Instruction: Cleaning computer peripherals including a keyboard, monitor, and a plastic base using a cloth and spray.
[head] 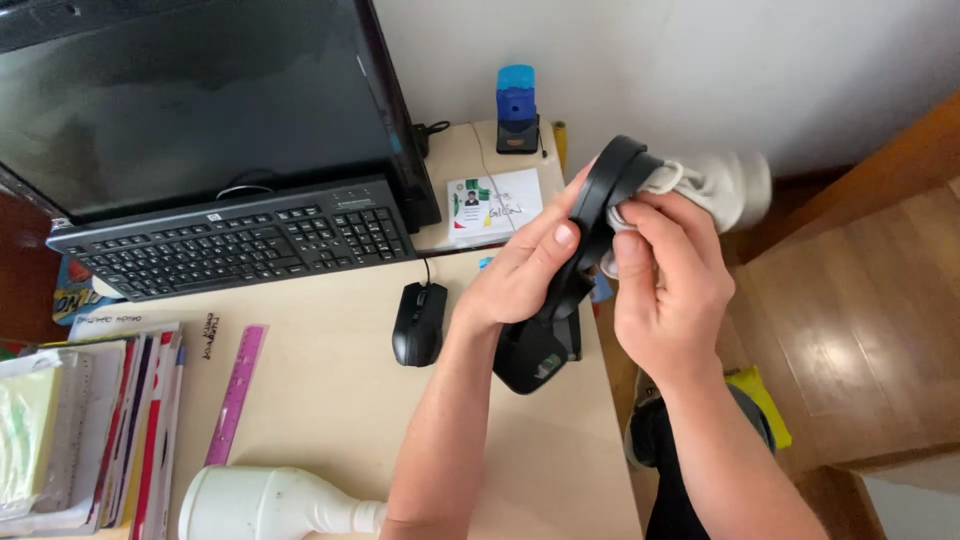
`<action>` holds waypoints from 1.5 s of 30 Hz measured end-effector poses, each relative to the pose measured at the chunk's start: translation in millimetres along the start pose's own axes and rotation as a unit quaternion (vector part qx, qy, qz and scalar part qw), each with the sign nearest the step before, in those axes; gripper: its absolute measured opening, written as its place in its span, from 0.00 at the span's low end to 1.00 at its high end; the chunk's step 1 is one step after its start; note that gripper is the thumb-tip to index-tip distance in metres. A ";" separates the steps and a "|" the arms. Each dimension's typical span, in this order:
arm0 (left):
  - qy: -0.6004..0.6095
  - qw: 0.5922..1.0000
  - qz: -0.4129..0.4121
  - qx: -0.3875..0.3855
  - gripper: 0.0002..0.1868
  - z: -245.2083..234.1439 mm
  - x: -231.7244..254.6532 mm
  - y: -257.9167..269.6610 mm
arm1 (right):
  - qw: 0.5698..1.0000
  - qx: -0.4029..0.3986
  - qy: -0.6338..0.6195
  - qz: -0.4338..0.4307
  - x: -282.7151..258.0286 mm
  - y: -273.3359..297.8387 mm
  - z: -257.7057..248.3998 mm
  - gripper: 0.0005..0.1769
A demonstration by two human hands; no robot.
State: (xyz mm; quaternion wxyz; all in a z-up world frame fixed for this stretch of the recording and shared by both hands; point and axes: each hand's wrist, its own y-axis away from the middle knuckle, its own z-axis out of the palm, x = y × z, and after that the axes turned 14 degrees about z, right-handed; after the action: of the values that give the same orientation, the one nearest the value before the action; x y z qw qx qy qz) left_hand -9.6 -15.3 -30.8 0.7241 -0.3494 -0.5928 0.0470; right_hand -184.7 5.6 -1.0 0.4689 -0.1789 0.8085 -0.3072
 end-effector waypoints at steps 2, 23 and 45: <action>-0.108 0.989 0.097 0.004 0.29 -0.5 -3.1 -0.5 | 0.999 0.022 -0.025 -0.009 5.9 -0.4 0.2 0.08; -0.328 0.942 0.068 -0.007 0.31 5.7 21.2 4.6 | 0.999 -0.024 -0.024 0.006 38.4 1.0 7.3 0.10; 0.405 0.912 0.018 0.065 0.42 -7.5 2.4 6.0 | 0.784 -0.090 -0.531 0.310 80.1 -10.6 -18.9 0.14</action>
State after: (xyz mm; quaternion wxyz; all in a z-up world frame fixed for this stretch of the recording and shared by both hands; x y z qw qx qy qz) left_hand -0.1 -13.0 -32.5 0.9221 -0.3010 -0.2383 -0.0474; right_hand -240.9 -42.4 -38.9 0.8758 -0.0949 0.4678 0.0720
